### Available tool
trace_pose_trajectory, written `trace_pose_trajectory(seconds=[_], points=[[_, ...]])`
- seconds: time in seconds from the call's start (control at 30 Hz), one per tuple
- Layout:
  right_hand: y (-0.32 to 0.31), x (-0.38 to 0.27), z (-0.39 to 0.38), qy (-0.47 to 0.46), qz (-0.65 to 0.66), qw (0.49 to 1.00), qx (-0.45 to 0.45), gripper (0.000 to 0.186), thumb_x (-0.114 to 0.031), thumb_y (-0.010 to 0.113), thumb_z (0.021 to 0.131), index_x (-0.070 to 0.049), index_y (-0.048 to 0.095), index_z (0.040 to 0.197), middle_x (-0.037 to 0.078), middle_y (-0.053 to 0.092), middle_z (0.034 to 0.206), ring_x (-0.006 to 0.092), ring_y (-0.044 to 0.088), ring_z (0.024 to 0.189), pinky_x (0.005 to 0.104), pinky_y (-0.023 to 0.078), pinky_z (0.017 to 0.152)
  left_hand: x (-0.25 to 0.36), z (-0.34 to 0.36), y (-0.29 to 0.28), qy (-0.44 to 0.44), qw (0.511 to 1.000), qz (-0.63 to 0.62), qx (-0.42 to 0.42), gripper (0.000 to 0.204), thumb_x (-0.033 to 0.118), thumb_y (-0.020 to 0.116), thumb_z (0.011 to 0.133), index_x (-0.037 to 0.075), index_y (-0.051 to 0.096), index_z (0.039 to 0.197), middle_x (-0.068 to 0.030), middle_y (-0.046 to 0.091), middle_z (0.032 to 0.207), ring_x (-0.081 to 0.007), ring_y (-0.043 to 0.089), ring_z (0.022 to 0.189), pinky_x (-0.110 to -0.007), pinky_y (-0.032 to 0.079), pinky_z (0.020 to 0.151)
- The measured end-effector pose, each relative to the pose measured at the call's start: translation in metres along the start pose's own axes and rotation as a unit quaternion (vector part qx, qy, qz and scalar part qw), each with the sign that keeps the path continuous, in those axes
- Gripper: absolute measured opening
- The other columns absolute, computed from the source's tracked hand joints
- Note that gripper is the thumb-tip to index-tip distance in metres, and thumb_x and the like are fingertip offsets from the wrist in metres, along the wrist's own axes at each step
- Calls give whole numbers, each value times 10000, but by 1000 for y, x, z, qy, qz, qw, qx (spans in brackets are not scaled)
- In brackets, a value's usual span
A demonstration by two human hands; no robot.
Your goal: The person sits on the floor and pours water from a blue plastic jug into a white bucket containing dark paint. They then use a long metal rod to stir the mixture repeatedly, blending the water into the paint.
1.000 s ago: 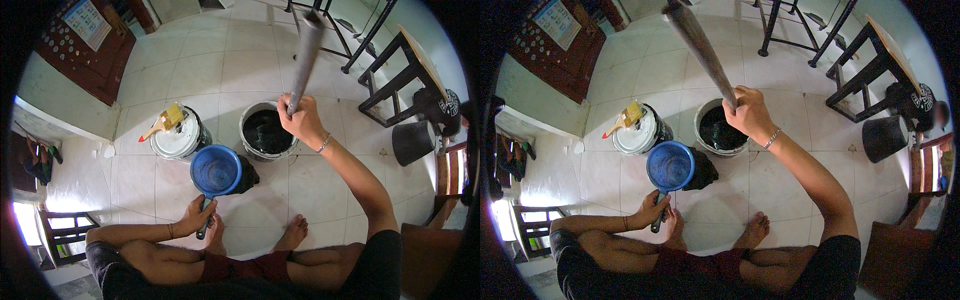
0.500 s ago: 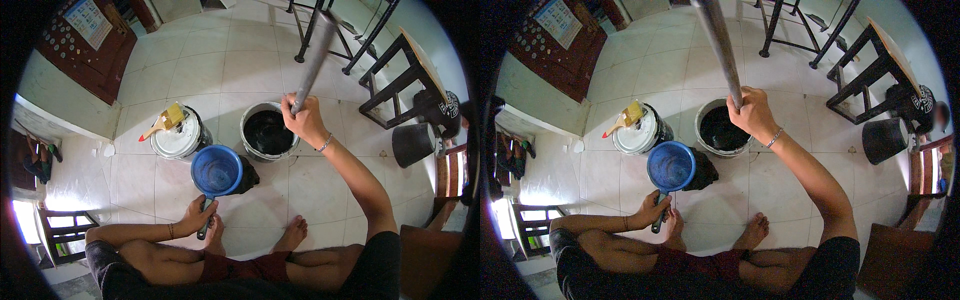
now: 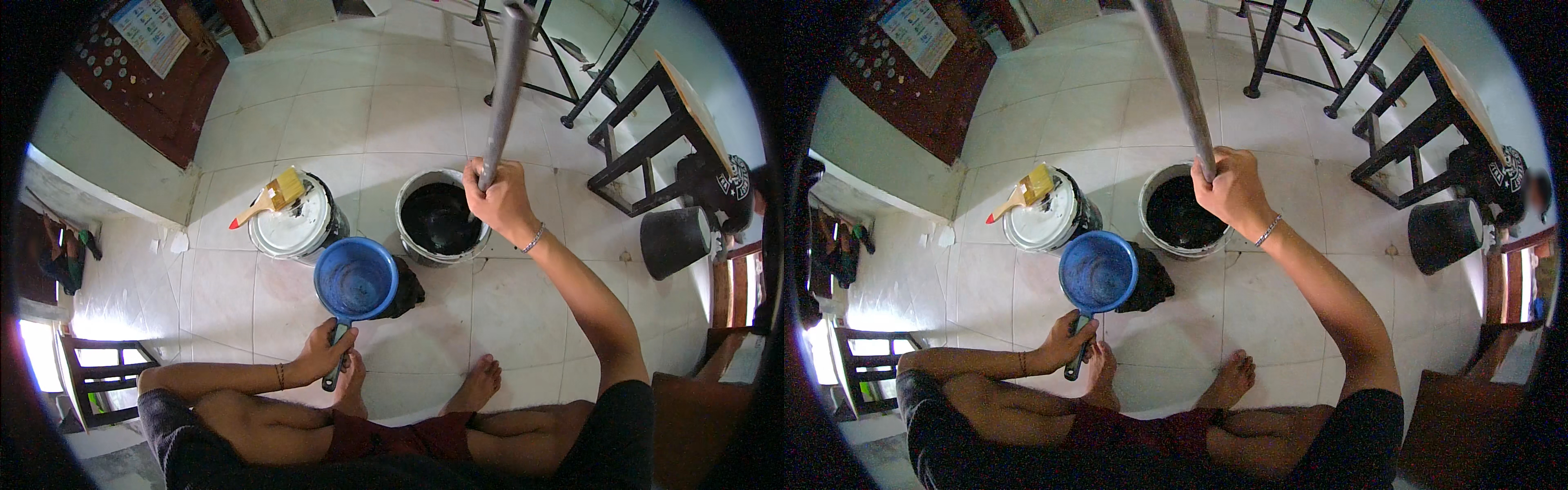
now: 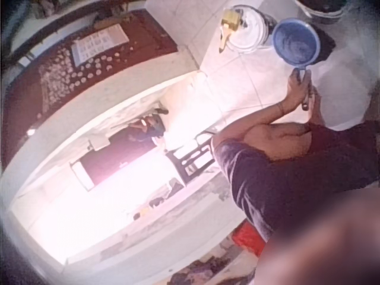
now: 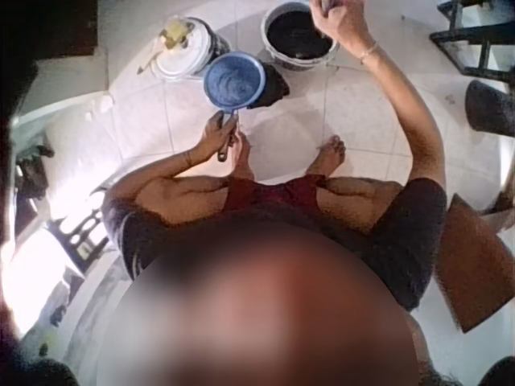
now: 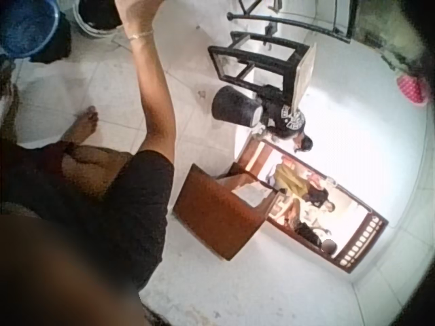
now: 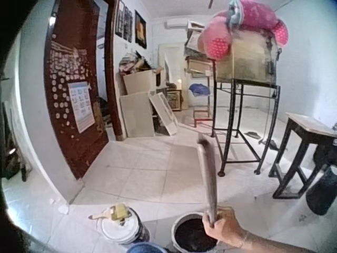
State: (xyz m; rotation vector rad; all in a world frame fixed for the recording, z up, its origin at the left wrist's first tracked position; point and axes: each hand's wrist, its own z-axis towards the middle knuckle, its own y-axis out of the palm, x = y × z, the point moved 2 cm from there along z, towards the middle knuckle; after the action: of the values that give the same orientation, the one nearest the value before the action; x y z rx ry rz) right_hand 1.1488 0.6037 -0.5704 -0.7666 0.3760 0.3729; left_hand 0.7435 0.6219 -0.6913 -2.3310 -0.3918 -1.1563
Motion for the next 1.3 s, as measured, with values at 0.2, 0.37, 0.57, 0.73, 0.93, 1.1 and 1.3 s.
trace_pose_trajectory(seconds=[0.2,0.37,0.57,0.73,0.93,1.1,1.3], points=[[7,-7,-4,272,201,941,-12,410,-108,668,956,-33,472,605,76,501,486,218,613,434,377,412,436,10,-4,0,-36,999,2,26,443,397,672,991,-37,595,945,-151,659,777,-188,631,701,-383,508,658],[5,-4,4,-50,-22,995,87,360,-118,651,971,-39,511,648,80,513,548,210,612,437,388,415,442,11,-4,-2,-25,1000,0,16,388,352,648,1014,-26,575,963,-127,660,759,-172,638,650,-353,522,598],[7,-5,0,166,139,973,-85,385,-131,620,992,-2,522,642,90,559,517,216,623,406,335,470,417,8,-4,-1,-10,1000,12,6,306,286,603,1055,-7,537,995,-89,650,719,-151,646,568,-315,548,510],[7,1,3,220,192,956,43,415,-142,614,1013,4,519,637,93,555,526,241,638,423,299,449,394,9,-2,-1,-7,1000,30,5,305,287,605,1053,-4,532,1000,-88,645,717,-153,643,566,-313,550,513],[4,1,5,-21,-31,999,-9,358,-99,683,917,-45,500,614,133,518,559,357,551,521,429,431,502,12,-4,-1,-22,1000,14,4,315,295,609,1051,-5,529,995,-92,649,733,-154,643,564,-317,548,504],[8,0,2,289,174,941,-29,411,-119,667,945,-47,477,588,75,538,498,233,614,445,374,456,468,13,-4,-1,-17,1000,-2,0,315,294,609,1051,-2,525,984,-89,641,723,-155,637,553,-315,543,497],[0,1,9,-54,-13,994,91,360,-63,665,920,-36,479,613,106,502,491,311,546,426,392,428,481,8,-1,-1,-10,1000,11,4,319,297,607,1052,-1,524,977,-92,640,720,-155,640,561,-316,540,499]])
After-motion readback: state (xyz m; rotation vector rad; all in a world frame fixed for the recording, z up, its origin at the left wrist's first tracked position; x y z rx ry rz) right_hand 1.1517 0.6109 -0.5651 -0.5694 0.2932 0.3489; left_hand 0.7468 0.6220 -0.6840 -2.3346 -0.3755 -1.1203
